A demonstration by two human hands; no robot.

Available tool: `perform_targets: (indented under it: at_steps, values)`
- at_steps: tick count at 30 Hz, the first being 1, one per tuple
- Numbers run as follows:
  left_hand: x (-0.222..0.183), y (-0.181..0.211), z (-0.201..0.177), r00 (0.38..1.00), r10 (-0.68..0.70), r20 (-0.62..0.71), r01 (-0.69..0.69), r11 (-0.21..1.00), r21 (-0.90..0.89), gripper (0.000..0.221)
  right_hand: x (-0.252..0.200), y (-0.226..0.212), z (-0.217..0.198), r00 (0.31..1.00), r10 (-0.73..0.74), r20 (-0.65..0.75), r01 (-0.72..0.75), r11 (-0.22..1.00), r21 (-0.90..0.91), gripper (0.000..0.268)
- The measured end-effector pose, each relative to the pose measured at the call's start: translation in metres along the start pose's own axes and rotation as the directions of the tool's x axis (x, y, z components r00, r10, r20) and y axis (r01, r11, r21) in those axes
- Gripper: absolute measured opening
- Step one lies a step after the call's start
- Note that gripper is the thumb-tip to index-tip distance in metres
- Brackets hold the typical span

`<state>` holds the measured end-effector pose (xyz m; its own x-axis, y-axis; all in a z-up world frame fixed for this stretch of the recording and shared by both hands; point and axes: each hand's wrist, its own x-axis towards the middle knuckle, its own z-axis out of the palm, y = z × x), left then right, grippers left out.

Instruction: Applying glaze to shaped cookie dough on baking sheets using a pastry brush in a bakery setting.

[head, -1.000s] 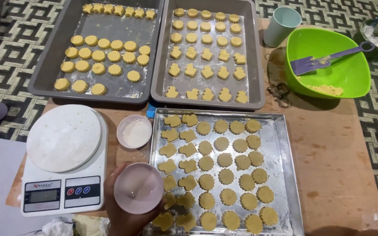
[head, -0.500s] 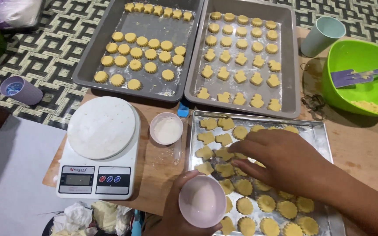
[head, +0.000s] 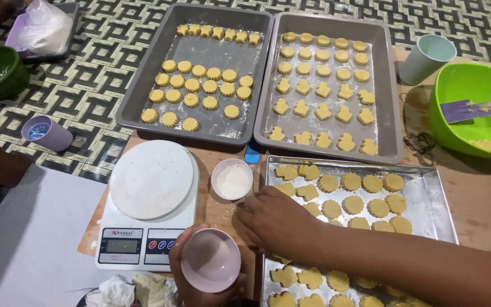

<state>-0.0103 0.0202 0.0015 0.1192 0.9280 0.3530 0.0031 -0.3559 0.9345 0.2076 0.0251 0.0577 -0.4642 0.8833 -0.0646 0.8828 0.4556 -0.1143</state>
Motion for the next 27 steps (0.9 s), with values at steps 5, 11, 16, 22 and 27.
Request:
perform_targets:
  at_steps: [5,11,16,22,27]
  values:
    - [-0.003,-0.009,0.001,0.999,0.022,0.023,-0.022,0.999,-0.024,0.108,0.001,-0.004,0.007,0.994,0.073,0.082,-0.075,0.997,0.016,0.046]
    - [-0.004,-0.022,0.001,0.997,0.075,0.014,-0.072,0.987,-0.146,0.109,-0.007,-0.039,-0.018,0.972,0.025,0.233,-0.091,0.956,0.278,0.02]
    - [-0.008,-0.02,-0.002,0.999,0.036,-0.02,-0.036,0.999,0.0,0.112,0.005,-0.03,-0.004,0.969,0.044,0.244,-0.063,0.995,0.072,0.03]
    - [-0.005,-0.016,-0.001,1.0,0.026,-0.013,-0.026,1.0,0.01,0.115,0.006,-0.031,0.006,0.99,-0.046,0.13,0.051,0.998,-0.04,0.024]
    - [-0.004,0.0,0.012,0.995,0.023,-0.097,-0.02,0.999,0.039,0.111,0.006,-0.031,-0.006,0.971,-0.11,0.211,0.152,0.969,-0.195,0.027]
